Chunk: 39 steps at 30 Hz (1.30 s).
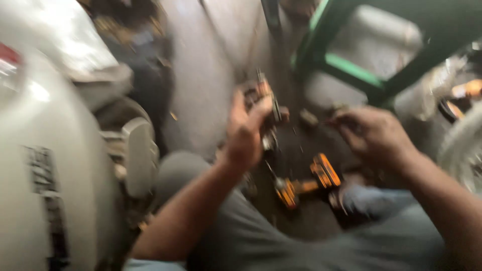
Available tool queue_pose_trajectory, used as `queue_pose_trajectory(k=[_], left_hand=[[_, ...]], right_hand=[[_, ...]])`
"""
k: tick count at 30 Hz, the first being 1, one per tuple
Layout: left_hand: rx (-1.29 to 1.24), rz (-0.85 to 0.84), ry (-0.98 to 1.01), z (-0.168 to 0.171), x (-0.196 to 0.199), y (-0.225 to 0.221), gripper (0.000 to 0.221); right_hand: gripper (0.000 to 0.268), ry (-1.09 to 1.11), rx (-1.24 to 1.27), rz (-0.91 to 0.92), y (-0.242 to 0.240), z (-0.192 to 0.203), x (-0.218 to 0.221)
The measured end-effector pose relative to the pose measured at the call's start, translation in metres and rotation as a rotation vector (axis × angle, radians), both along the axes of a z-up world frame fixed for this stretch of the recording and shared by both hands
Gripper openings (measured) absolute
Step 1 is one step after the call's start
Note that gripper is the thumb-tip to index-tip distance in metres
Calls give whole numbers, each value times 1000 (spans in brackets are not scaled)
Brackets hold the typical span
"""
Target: Repairing and cleaning a motorcycle starter motor armature.
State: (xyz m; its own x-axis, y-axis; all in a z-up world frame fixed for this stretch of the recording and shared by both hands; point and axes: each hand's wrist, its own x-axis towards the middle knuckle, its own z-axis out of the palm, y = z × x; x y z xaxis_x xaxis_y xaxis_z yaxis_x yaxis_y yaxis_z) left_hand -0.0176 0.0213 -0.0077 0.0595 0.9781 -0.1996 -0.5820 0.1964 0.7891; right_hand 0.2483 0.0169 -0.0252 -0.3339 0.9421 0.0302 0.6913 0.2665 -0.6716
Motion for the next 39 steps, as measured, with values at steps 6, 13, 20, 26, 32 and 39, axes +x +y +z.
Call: queue_pose_trajectory(k=[6, 13, 20, 26, 32, 39], left_hand=[[270, -57, 196, -1, -14, -11, 39], [243, -30, 256, 21, -31, -15, 36], [216, -36, 413, 55, -46, -7, 24], [266, -13, 448, 44, -44, 2, 29], [338, 110, 536, 37, -38, 5, 30], [287, 175, 666, 34, -31, 13, 37]], right_hand=[[27, -237, -175, 110, 0, -48, -14], [32, -615, -494, 79, -2, -99, -24], [48, -594, -553, 34, 13, -190, 50], [49, -926, -586, -171, -6, -349, 156], [49, -1018, -793, -278, -39, -409, 174], [55, -1088, -815, -190, -33, -355, 115]])
